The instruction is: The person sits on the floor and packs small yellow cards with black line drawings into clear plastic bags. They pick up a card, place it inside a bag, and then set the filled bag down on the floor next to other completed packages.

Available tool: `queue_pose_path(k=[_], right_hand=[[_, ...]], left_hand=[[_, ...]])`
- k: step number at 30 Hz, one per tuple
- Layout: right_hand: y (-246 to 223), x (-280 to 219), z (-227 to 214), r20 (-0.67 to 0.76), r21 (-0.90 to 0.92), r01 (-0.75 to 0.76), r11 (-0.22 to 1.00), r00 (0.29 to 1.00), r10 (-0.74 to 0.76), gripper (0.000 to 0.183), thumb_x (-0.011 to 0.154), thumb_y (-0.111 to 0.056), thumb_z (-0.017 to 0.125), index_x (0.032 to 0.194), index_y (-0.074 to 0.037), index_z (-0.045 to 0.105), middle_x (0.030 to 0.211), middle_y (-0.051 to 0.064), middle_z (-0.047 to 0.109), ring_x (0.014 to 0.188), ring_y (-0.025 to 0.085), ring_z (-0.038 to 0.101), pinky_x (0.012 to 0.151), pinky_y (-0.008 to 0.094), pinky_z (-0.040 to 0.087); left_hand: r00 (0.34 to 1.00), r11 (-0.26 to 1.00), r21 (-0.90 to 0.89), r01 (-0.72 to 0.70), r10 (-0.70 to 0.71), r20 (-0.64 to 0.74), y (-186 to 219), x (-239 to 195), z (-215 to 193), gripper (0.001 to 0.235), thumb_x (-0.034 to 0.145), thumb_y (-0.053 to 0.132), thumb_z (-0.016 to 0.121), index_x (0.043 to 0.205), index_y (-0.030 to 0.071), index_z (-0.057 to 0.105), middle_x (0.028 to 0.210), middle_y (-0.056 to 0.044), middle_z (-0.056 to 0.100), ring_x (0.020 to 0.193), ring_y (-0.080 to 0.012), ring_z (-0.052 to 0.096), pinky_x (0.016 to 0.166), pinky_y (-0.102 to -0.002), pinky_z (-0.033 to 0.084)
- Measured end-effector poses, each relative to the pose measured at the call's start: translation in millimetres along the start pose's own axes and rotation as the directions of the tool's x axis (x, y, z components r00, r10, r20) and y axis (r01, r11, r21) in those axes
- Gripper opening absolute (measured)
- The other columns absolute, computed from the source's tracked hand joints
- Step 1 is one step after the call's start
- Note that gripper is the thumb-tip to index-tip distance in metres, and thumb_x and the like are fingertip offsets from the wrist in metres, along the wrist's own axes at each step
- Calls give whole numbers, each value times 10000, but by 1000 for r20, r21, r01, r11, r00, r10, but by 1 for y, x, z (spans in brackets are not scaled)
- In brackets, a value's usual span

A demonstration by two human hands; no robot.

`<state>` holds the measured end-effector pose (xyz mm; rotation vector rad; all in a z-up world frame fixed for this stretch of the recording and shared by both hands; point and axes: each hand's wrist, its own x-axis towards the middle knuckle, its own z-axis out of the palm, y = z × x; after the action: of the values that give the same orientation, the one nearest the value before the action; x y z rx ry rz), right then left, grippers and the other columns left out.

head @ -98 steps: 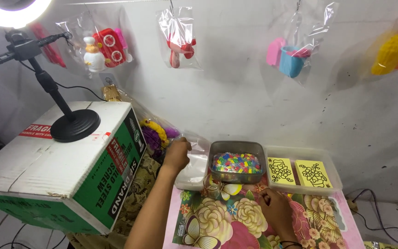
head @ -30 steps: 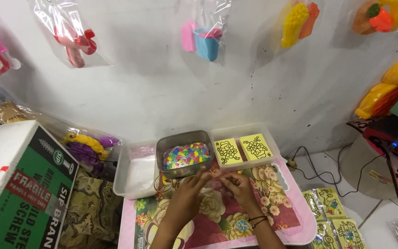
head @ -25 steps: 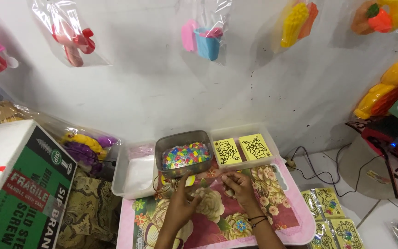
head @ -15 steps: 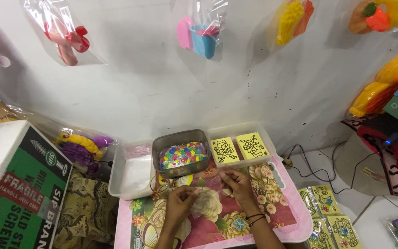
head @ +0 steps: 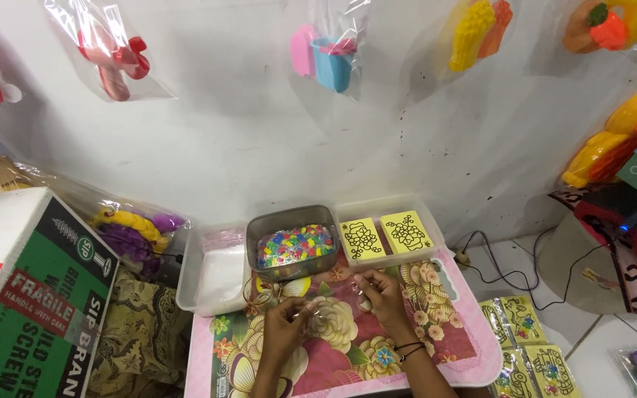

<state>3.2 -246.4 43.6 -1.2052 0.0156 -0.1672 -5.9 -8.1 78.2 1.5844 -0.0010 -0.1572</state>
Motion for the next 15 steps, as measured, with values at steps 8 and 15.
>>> queue_pose_path(k=[8,15], right_hand=[[1,0,3,-37,-48,-45,998,998,43,81,922,-38,735,937,35,706,662,81,654,452,106,501,385,227,365],[-8,-5,9,-84,-125,-12,992,996,1,152,932,-127,734,946,14,789,579,6,574,415,64,374,370,231,312]], left_hand=[[996,998,-57,6,-1,88,-5,-2,2,330,825,249,805,1054,17,757,863,-111,798,713,-167,678,660,-288,530],[992,997,-49,67,-72,-106,8,-7,11,281,827,177,815,937,-81,813,766,-195,814,541,-185,680,470,-260,549]])
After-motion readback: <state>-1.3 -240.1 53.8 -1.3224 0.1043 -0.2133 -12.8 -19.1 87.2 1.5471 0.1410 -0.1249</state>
